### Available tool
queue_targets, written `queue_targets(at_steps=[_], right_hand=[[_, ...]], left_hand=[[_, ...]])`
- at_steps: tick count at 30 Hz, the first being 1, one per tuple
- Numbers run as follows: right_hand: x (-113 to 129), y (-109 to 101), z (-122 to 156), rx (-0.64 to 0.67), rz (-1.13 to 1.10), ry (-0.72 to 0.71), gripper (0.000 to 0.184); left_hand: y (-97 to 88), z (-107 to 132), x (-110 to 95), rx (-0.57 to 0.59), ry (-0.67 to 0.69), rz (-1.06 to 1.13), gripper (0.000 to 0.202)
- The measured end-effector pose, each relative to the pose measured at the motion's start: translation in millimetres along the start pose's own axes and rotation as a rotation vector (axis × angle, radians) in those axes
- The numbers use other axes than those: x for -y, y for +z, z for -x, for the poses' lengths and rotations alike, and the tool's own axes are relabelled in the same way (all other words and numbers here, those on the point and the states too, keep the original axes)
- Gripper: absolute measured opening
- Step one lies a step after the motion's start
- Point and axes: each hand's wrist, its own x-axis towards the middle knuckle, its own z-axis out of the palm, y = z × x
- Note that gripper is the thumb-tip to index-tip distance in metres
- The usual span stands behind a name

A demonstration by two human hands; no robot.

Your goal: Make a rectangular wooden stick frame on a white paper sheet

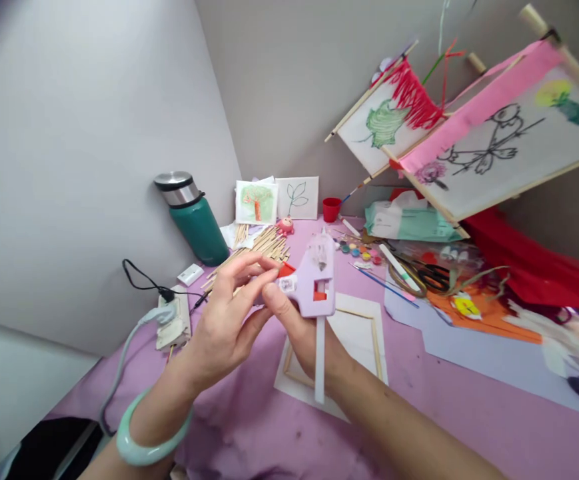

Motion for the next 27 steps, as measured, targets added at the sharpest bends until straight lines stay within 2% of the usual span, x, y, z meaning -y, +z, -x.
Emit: queue_targets(at_steps=[2, 3, 6, 8, 10, 13, 15, 16, 21, 25, 27], right_hand=[[10.1, -3.5, -6.1, -0.034, -0.027, 0.03, 0.036], [16.3, -6.6, -9.2, -0.056, -0.039, 0.032, 0.037], [33.3, -16.5, -18.7, -0.106, -0.046, 0.015, 0.033], [40.5, -20.5, -25.3, -0.119, -0.025, 0.001, 0.031], [45.3, -21.9, -32.0, -0.118, -0.012, 0.007, 0.031], [53.5, -21.7, -43.2, -0.128, -0.016, 0.005, 0.033], [60.6, -22.1, -52.0, -0.156, -0.03, -0.043, 0.031], [63.8, -22.7, -56.8, -0.178, -0.04, -0.08, 0.029], [65.7, -28.5, -80.0, -0.32, -0.027, -0.271, 0.023], [58.0, -36.1, -94.7, -0.396, 0.101, -0.324, 0.033], [58.8, -41.5, -102.8, -0.48, 0.136, -0.378, 0.033]], left_hand=[[-12.9, 5.8, 14.7, -0.044, -0.032, -0.12, 0.053], [-21.4, 10.1, 24.0, -0.081, -0.089, -0.203, 0.054], [-51.9, 26.7, 54.6, -0.158, -0.206, -0.477, 0.035], [-70.6, 37.5, 71.8, -0.256, -0.312, -0.673, 0.027], [-82.7, 44.1, 84.2, -0.221, -0.478, -0.802, 0.028], [-86.9, 44.3, 98.4, -0.016, -0.793, -0.897, 0.037], [-84.1, 40.6, 108.2, 0.088, -0.935, -0.872, 0.042], [-82.3, 38.7, 113.4, 0.094, -0.969, -0.815, 0.042], [-76.7, 39.4, 136.5, -0.132, -0.965, -0.499, 0.024], [-72.5, 47.5, 146.7, -0.312, -0.994, -0.268, 0.028], [-70.1, 48.3, 148.3, -0.409, -0.999, -0.098, 0.029]])
